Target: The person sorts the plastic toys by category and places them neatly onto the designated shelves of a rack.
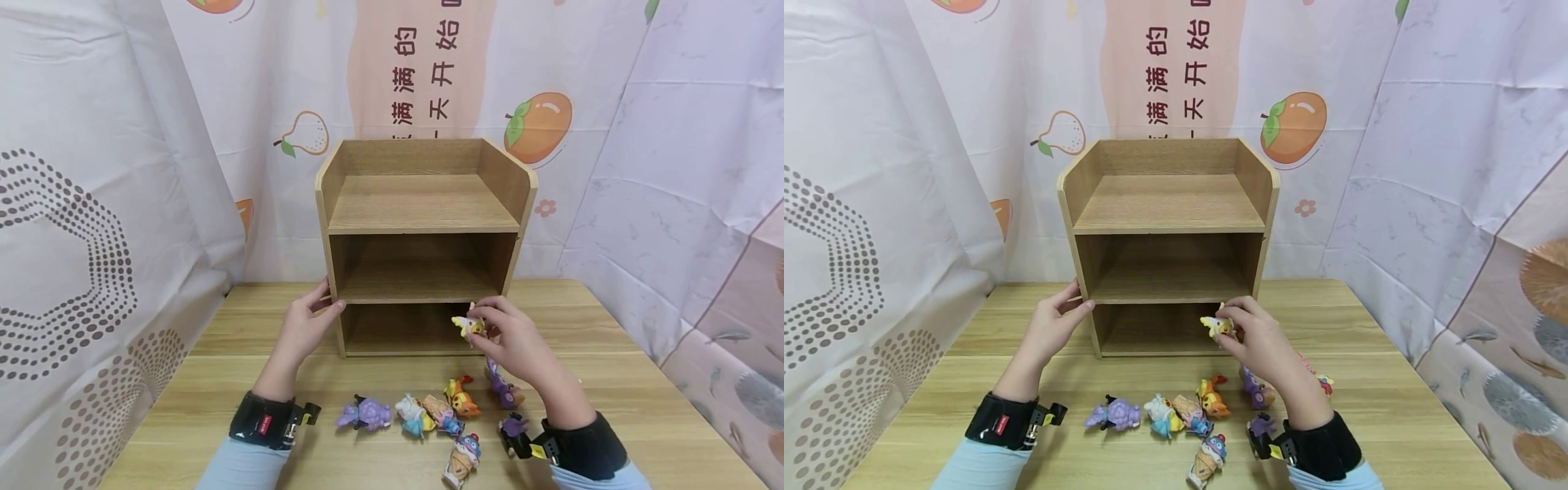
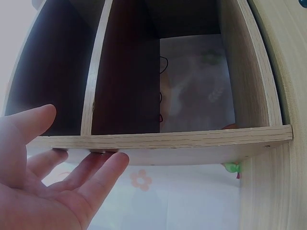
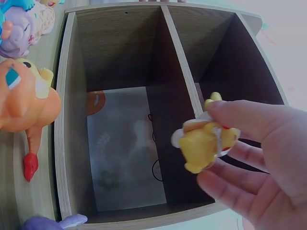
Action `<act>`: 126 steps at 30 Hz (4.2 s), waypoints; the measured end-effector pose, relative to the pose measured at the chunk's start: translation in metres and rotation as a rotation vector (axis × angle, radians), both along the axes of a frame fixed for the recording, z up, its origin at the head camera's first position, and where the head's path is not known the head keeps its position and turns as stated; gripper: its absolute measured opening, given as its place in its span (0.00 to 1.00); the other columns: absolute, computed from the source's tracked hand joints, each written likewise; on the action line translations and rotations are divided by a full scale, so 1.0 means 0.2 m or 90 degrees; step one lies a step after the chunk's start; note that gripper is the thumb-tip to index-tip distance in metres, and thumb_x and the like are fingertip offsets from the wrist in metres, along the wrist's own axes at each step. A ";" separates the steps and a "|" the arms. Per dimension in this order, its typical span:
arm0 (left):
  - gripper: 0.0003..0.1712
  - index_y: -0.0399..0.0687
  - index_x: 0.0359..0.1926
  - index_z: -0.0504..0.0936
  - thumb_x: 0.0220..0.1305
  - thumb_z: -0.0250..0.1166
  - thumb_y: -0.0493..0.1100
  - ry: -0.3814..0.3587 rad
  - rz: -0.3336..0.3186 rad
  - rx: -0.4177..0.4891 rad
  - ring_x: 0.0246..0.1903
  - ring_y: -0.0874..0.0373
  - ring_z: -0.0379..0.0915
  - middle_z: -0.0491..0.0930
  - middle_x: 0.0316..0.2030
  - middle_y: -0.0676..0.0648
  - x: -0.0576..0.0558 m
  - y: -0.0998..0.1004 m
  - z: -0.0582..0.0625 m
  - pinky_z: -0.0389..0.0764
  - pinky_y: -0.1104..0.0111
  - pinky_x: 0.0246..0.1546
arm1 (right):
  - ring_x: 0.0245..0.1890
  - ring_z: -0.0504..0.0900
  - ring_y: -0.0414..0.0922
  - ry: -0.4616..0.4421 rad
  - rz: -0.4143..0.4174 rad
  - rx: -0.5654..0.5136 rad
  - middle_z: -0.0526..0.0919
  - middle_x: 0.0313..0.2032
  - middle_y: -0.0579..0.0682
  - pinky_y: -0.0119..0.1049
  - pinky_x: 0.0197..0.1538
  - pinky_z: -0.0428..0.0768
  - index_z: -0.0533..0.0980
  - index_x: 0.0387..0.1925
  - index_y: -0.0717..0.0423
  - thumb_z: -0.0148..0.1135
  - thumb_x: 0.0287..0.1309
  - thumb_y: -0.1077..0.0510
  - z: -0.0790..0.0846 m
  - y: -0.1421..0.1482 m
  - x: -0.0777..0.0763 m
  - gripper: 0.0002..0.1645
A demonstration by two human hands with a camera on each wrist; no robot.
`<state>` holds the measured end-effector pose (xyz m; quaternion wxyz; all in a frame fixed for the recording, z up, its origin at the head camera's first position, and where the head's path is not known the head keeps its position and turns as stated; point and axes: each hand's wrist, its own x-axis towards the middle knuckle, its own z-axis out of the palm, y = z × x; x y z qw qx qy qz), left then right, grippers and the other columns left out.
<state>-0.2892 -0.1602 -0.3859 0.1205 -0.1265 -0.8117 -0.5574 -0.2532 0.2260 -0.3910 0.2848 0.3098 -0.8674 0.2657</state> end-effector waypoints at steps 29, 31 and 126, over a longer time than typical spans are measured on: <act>0.38 0.42 0.75 0.66 0.69 0.69 0.47 -0.006 -0.013 0.006 0.62 0.41 0.74 0.71 0.68 0.36 0.01 0.01 0.00 0.81 0.52 0.54 | 0.33 0.83 0.44 0.151 -0.022 -0.138 0.79 0.49 0.56 0.25 0.36 0.83 0.84 0.46 0.61 0.81 0.44 0.70 0.10 -0.04 0.00 0.23; 0.39 0.42 0.75 0.65 0.69 0.69 0.47 -0.008 -0.013 0.006 0.62 0.41 0.74 0.71 0.68 0.36 0.01 0.00 0.00 0.81 0.52 0.54 | 0.34 0.82 0.44 0.161 -0.017 -0.148 0.80 0.49 0.57 0.25 0.37 0.83 0.84 0.46 0.62 0.81 0.43 0.71 0.13 -0.05 -0.01 0.24; 0.38 0.48 0.76 0.66 0.69 0.69 0.48 -0.004 -0.008 0.004 0.61 0.43 0.75 0.72 0.68 0.38 0.02 0.00 0.00 0.80 0.51 0.56 | 0.46 0.85 0.57 0.053 -0.192 -0.176 0.71 0.56 0.64 0.48 0.49 0.86 0.77 0.60 0.65 0.76 0.56 0.64 0.77 -0.18 -0.18 0.30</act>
